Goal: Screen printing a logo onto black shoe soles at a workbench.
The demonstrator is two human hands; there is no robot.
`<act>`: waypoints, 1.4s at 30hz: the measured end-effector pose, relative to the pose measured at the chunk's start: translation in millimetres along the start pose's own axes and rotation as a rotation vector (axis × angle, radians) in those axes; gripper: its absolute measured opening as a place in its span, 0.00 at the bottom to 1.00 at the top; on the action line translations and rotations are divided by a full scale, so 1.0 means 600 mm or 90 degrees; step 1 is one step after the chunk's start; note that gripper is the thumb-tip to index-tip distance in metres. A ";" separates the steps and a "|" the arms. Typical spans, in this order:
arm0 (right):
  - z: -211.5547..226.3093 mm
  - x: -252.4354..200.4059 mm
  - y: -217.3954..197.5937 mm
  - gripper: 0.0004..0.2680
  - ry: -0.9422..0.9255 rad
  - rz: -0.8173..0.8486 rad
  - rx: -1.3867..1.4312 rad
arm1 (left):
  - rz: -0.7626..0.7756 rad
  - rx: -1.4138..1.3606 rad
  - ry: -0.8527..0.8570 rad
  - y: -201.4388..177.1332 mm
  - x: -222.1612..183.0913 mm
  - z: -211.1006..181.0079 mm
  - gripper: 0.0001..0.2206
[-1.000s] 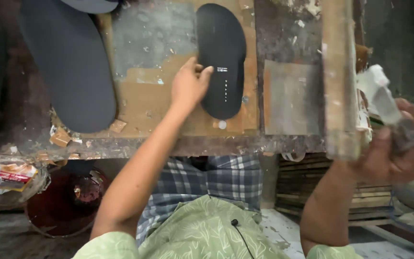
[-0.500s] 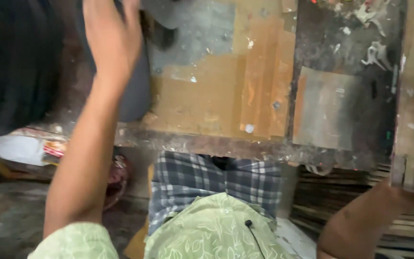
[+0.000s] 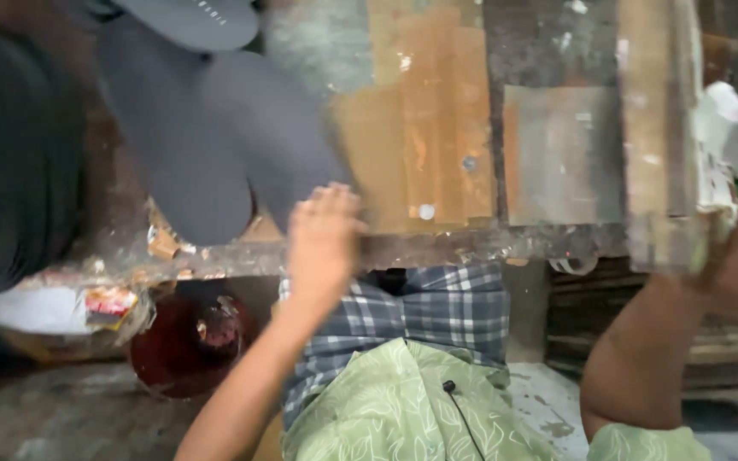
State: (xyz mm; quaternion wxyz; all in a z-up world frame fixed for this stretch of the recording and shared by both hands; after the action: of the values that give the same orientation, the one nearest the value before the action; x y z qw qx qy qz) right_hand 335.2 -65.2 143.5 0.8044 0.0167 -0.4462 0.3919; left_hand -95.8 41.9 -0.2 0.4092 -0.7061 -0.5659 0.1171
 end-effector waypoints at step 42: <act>0.074 0.045 0.052 0.09 -0.100 -0.116 -0.016 | 0.370 -0.078 0.372 0.159 0.121 -0.097 0.22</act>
State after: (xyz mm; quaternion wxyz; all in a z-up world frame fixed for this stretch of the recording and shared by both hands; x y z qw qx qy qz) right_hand 291.9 -43.9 179.6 0.7995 0.0776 -0.5091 0.3091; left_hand 32.0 79.0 -9.4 0.4595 -0.8632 -0.2089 -0.0116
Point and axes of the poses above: each hand's wrist, its own x-axis towards the middle knuckle, its own y-axis out of the palm, z = x × y, the point moved 6 cm from there along x, towards the middle knuckle, and after that the axes turned 11 degrees about -x, right-handed, at the moved point
